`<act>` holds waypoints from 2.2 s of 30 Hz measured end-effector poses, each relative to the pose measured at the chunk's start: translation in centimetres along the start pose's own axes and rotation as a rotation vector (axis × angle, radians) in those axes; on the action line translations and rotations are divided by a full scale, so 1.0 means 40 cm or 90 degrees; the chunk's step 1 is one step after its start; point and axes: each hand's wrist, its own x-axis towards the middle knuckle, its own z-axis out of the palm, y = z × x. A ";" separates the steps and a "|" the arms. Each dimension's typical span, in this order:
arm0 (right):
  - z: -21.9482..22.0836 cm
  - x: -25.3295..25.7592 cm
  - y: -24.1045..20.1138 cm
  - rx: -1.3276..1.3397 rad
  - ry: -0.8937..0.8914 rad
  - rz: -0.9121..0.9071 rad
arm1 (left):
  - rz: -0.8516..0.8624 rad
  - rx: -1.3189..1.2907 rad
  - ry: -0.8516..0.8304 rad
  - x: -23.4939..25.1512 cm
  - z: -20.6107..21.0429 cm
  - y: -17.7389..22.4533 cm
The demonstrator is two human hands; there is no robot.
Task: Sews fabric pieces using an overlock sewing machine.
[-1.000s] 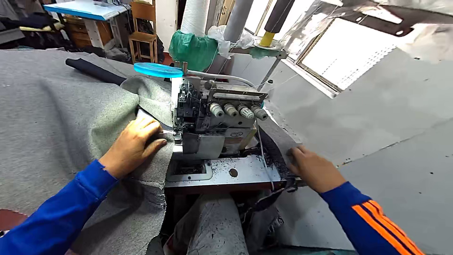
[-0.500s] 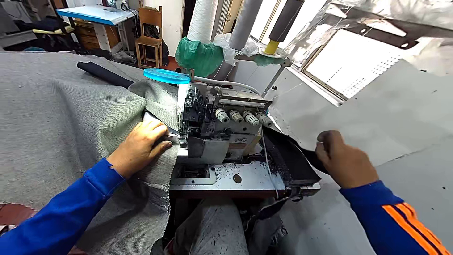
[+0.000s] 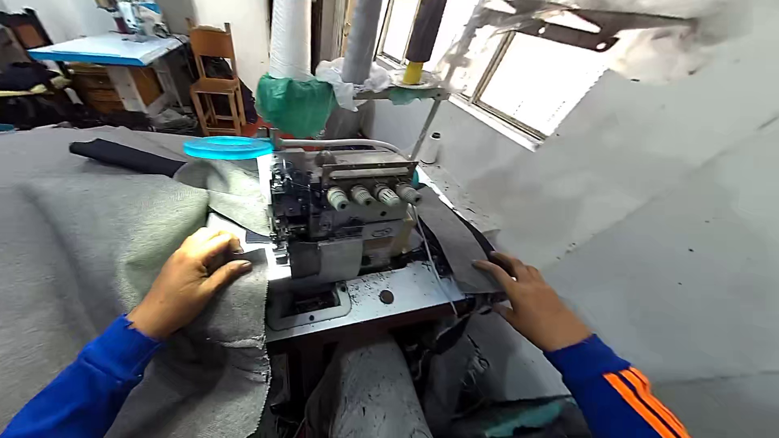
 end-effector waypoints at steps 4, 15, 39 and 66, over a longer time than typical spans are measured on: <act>-0.003 0.014 0.037 -0.001 0.104 -0.097 | -0.011 0.013 -0.010 0.008 0.003 0.002; -0.044 0.082 -0.543 0.567 0.423 -0.126 | 0.136 -0.088 0.075 0.031 -0.075 0.186; 0.247 -0.032 -0.845 1.041 -0.194 -0.064 | 0.099 0.252 0.161 -0.001 0.059 0.136; 0.209 0.081 -0.796 0.792 0.134 -0.103 | 0.305 0.325 -0.147 -0.108 -0.023 0.221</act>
